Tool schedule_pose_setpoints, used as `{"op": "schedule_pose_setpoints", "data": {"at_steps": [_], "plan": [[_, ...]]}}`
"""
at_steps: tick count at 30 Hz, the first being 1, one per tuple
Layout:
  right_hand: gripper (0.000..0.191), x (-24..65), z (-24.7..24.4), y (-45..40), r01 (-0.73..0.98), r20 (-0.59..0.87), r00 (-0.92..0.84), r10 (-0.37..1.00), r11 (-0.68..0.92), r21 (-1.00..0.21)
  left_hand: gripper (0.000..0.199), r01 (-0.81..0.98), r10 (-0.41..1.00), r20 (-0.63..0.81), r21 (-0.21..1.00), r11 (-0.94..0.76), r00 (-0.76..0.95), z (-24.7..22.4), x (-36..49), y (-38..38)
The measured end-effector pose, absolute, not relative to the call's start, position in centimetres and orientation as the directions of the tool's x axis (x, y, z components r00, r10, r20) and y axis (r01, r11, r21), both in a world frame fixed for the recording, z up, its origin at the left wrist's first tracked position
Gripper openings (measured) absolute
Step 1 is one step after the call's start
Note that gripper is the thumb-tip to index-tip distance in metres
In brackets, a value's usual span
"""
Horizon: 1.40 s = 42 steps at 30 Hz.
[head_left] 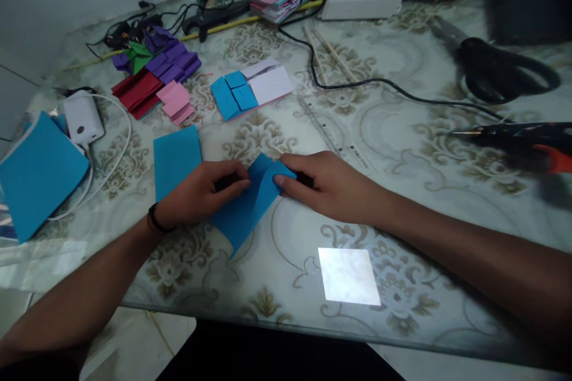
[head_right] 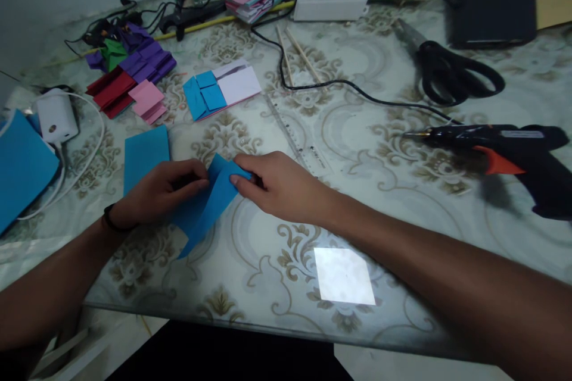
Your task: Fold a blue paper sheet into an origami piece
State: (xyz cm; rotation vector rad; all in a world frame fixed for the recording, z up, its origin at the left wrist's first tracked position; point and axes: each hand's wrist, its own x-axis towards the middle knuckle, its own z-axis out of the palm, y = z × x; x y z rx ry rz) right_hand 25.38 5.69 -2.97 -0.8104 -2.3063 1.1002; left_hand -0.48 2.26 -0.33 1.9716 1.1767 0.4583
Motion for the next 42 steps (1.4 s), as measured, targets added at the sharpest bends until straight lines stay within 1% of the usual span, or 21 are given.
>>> {"op": "schedule_pose_setpoints", "data": {"at_steps": [22, 42], "plan": [[0.031, 25.37, -2.87, 5.64, 0.317, 0.126, -0.724, 0.678, 0.49, -0.812, 0.026, 0.573, 0.86, -0.107, 0.785, -0.235, 0.499, -0.26, -0.41, 2.25], [0.032, 25.36, -2.82, 5.66, 0.332, 0.117, -0.725, 0.678, 0.493, -0.804, 0.023, 0.565, 0.857, -0.094, 0.787, -0.248, 0.507, -0.29, -0.41, 2.27]]}}
